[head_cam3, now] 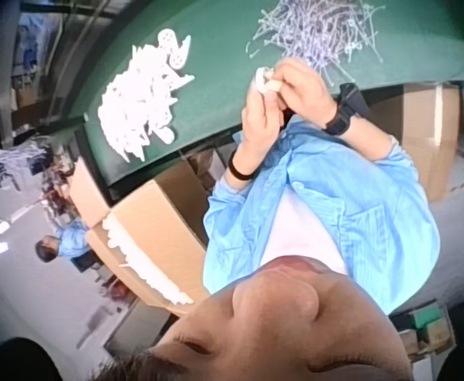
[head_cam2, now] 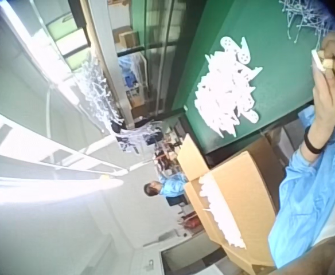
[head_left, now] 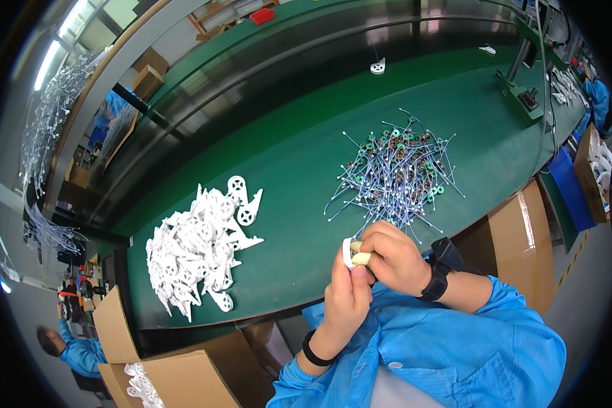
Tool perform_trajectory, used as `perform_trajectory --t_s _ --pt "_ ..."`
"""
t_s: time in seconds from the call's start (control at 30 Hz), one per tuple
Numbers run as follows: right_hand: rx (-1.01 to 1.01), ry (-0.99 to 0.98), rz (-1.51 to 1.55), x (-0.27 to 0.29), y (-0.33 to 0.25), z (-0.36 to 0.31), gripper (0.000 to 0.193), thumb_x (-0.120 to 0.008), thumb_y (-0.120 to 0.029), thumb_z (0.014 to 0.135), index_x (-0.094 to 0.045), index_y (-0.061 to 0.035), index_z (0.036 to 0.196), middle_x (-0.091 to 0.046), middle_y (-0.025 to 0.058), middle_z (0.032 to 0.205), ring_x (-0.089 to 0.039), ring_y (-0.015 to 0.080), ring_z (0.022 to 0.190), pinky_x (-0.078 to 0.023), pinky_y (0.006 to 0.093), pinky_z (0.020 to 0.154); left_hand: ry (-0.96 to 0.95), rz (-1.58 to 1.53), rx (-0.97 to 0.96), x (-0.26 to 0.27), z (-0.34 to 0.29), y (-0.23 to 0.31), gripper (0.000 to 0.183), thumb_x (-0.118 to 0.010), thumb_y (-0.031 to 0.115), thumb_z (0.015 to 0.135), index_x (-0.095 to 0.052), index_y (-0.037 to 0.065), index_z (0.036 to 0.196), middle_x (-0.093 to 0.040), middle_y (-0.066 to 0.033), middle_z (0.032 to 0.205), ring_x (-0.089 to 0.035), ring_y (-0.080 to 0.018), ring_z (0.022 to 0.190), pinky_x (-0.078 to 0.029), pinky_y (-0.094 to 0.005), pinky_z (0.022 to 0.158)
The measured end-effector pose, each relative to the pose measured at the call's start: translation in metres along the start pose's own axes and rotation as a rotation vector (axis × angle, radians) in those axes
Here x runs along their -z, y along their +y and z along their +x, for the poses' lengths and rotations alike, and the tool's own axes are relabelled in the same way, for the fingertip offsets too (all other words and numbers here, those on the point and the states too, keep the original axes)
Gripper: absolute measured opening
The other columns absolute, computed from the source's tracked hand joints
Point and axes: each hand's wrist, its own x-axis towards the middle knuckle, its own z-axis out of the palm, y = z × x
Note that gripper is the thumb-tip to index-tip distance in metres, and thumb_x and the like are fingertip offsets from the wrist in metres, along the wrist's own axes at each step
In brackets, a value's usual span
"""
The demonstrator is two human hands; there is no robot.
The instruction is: The person is manually assembling small white plastic components by attaching multiple thin wires with green connectors to them.
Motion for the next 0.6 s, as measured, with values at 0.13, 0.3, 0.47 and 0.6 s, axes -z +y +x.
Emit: perform_trajectory --t_s 0.13,0.3,0.47,0.6 --pt "-0.138 -0.071 0.054 0.004 -0.004 0.007 0.018 -0.059 0.001 0.079 -0.060 0.0018 0.097 -0.055 0.0134 0.089 -0.056 0.0292 0.080 -0.046 0.0359 0.071 0.003 -0.439 0.249 0.005 0.005 -0.006 0.036 -0.032 0.025 0.103 -0.041 -0.002 0.125 -0.054 -0.0051 0.071 -0.045 -0.0066 0.047 -0.036 -0.0196 0.041" --pt "-0.251 -0.080 0.167 0.023 -0.007 0.014 0.023 -0.061 0.003 0.081 -0.060 0.0034 0.105 -0.054 0.0107 0.093 -0.056 0.0227 0.082 -0.047 0.0308 0.072 -0.010 -0.890 0.413 0.014 0.007 -0.001 0.036 -0.027 0.031 0.104 -0.043 0.002 0.118 -0.055 -0.0076 0.075 -0.046 -0.0089 0.052 -0.036 -0.0206 0.044" --pt "-0.040 -0.169 0.055 0.021 -0.006 0.021 0.027 -0.061 0.003 0.078 -0.060 0.0002 0.105 -0.054 0.0115 0.095 -0.055 0.0272 0.086 -0.046 0.0325 0.074 0.005 -0.846 0.420 0.012 0.009 -0.001 0.036 -0.028 0.031 0.104 -0.043 0.001 0.116 -0.055 -0.0074 0.076 -0.047 -0.0088 0.053 -0.037 -0.0204 0.045" --pt "0.025 -0.217 -0.115 0.018 -0.012 0.026 0.028 -0.063 0.001 0.074 -0.061 -0.0023 0.102 -0.054 0.0103 0.094 -0.055 0.0279 0.086 -0.045 0.0346 0.075 0.038 -0.621 0.367 0.007 0.008 0.003 0.035 -0.029 0.030 0.103 -0.043 0.000 0.115 -0.055 -0.0054 0.076 -0.047 -0.0070 0.052 -0.037 -0.0195 0.044"
